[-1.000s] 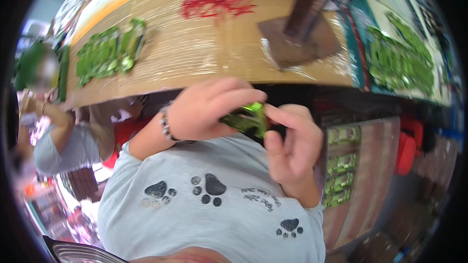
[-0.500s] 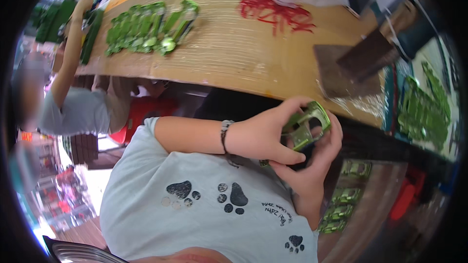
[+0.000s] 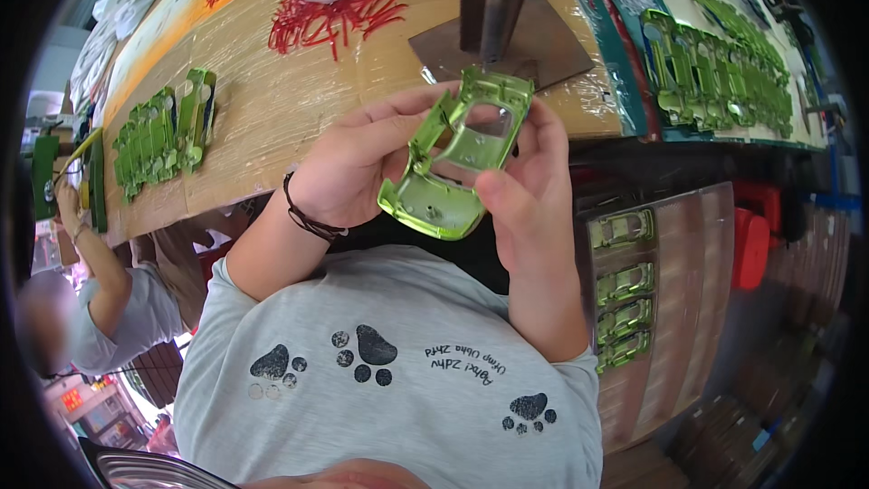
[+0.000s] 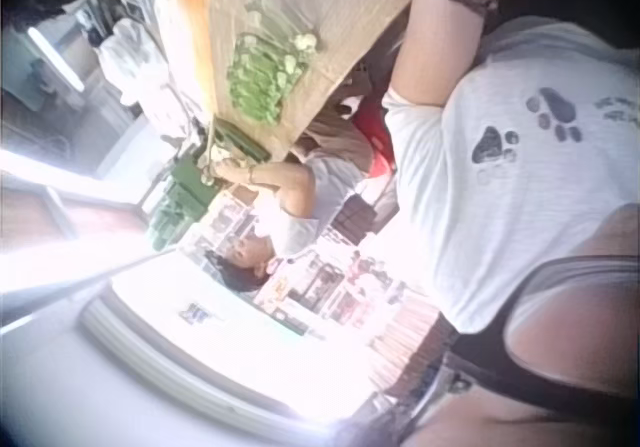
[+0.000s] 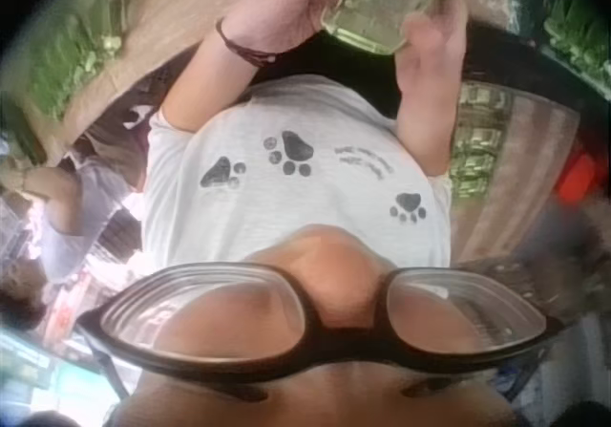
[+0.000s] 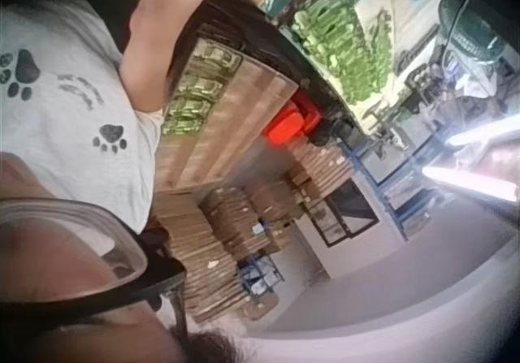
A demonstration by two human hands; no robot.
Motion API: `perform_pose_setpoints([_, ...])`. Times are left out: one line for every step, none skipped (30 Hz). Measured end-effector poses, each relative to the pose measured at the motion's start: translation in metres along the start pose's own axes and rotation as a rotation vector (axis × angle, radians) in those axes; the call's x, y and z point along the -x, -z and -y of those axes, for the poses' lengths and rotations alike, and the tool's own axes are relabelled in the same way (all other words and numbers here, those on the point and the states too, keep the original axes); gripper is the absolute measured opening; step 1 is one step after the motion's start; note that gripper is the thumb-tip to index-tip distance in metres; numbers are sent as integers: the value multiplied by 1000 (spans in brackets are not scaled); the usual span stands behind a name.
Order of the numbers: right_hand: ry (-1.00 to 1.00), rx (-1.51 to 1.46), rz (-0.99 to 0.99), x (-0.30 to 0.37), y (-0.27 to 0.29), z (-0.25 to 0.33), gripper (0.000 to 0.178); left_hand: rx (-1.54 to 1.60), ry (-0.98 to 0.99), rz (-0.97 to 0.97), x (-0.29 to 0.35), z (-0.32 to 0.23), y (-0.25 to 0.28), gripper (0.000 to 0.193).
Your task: The recorder is assembling green toy car shells, using a heating tool to bond components and organizing them on the workbench.
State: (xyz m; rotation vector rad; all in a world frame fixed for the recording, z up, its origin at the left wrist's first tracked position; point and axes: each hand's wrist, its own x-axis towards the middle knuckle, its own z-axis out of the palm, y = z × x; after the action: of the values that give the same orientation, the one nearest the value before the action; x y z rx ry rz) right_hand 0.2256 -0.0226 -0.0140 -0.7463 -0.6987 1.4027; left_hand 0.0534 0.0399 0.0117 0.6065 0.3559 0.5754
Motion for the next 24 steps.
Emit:
perform_pose_setpoints([9,-38,29,-6,1,1,91,-13,-50,-40,-2,0,-2,46])
perform_pose_setpoints([17,-76,58,-9,1,2,90,-25,-102,-80,-4,0,-4,45])
perform_pose_setpoints([19,-92,56,-10,-1,3,92,-41,-132,-83,-7,1,-3,50])
perform_pose_setpoints([24,-91,51,-10,-2,5,92,-42,-128,-78,-8,2,-5,50])
perform_pose_setpoints([16,-90,60,-9,-3,8,96,-58,-134,-79,-8,1,-9,51])
perform_pose_setpoints([7,-88,69,-8,-4,10,99,-73,-141,-80,-9,1,-12,51])
perform_pose_setpoints([10,-86,63,-7,-6,13,99,-71,-136,-76,-7,-2,-18,51])
perform_pose_setpoints([18,-83,43,-6,-9,14,102,-146,-119,-92,-4,-6,-22,49])
perform_pose_setpoints([26,-79,22,-5,-10,15,105,-220,-102,-107,-3,-8,-25,47])
perform_pose_setpoints([28,-78,18,-5,-9,15,105,-219,-99,-104,-3,-7,-25,47])
perform_pose_setpoints([19,-70,22,-5,-9,15,106,-205,-117,-105,-3,-5,-24,47])
perform_pose_setpoints([9,-62,26,-5,-8,15,106,-190,-135,-107,-3,-3,-23,47])
perform_pose_setpoints([9,-61,21,-5,-10,16,106,-189,-130,-105,-4,-3,-23,47])
perform_pose_setpoints([3,-82,17,-4,-14,18,104,-151,-137,-105,-4,-2,-23,48])
perform_pose_setpoints([-3,-104,13,-4,-18,20,103,-113,-145,-105,-4,-1,-22,50])
perform_pose_setpoints([-4,-103,7,-4,-21,23,103,-110,-140,-104,-4,-1,-23,50])
perform_pose_setpoints([-49,-142,10,-5,-23,27,100,-165,-156,-116,-2,-3,-24,49])
perform_pose_setpoints([-93,-182,13,-5,-24,28,97,-221,-171,-127,-1,-4,-24,49])
perform_pose_setpoints([-92,-181,8,-5,-26,27,97,-233,-139,-92,1,-5,-18,48])
perform_pose_setpoints([-75,-184,18,-5,-27,26,95,-232,-136,-90,0,-4,-18,48])
perform_pose_setpoints([-58,-186,29,-5,-28,25,93,-146,-159,-66,-1,-3,-20,48])
perform_pose_setpoints([-54,-187,25,-6,-28,23,93,-63,-181,-43,-2,-3,-21,47])
perform_pose_setpoints([-53,-207,16,-10,-26,18,92,-64,-177,-40,-2,-3,-19,47])
perform_pose_setpoints([-53,-226,9,-12,-24,13,91,-109,-176,-101,-1,-2,-17,47])
